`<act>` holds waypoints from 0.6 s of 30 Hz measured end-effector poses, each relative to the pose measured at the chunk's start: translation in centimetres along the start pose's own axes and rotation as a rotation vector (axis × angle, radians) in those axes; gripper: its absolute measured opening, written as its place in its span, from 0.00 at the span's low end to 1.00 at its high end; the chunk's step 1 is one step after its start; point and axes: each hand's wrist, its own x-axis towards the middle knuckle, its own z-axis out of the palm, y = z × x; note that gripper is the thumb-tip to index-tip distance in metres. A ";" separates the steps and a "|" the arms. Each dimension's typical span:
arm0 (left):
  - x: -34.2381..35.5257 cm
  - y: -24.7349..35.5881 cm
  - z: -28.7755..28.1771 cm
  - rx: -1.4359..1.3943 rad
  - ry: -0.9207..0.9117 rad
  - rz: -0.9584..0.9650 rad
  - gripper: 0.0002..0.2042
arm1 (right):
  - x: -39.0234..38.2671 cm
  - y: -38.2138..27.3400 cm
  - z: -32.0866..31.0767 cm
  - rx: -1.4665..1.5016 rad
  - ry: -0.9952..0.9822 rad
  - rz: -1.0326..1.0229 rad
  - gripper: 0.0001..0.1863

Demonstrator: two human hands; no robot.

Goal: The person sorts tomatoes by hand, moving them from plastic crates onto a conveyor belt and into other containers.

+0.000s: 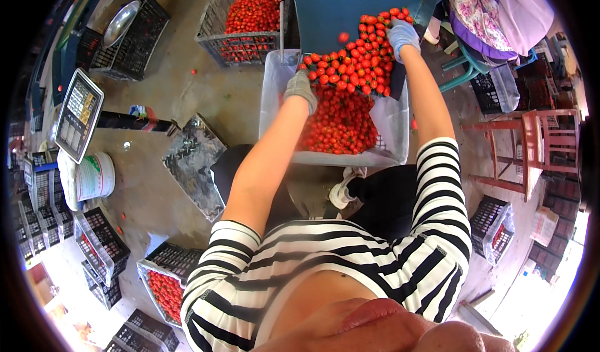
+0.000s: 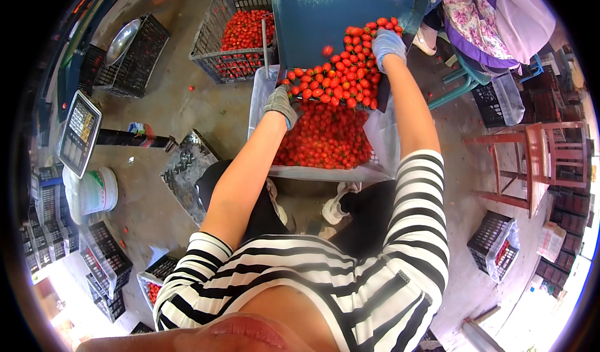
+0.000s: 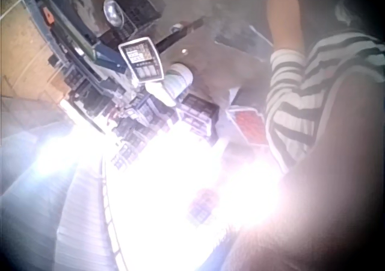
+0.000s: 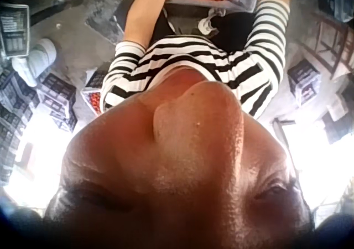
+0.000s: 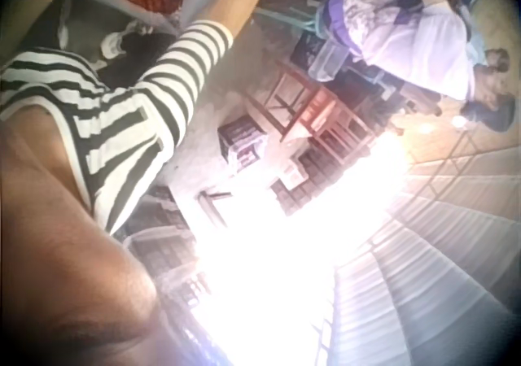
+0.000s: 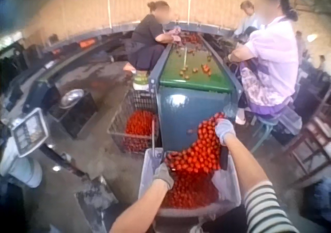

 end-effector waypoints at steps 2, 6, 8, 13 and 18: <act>0.3 0.1 0.7 0.002 0.024 -0.031 0.18 | -1.0 -0.3 0.9 0.018 0.095 0.015 0.18; 0.9 0.1 1.0 -0.031 0.042 -0.041 0.18 | -1.5 -2.2 0.3 0.042 0.008 0.149 0.19; 1.0 -0.2 0.9 -0.025 0.021 -0.036 0.19 | -2.0 -2.1 -0.4 0.115 0.042 0.157 0.22; 2.0 -0.3 1.0 0.074 0.013 0.021 0.18 | -5.2 -5.1 -3.8 0.763 0.705 -0.120 0.18; 1.2 -0.5 0.7 -0.009 0.070 -0.040 0.17 | -10.0 -15.7 -11.9 1.326 0.831 -0.624 0.17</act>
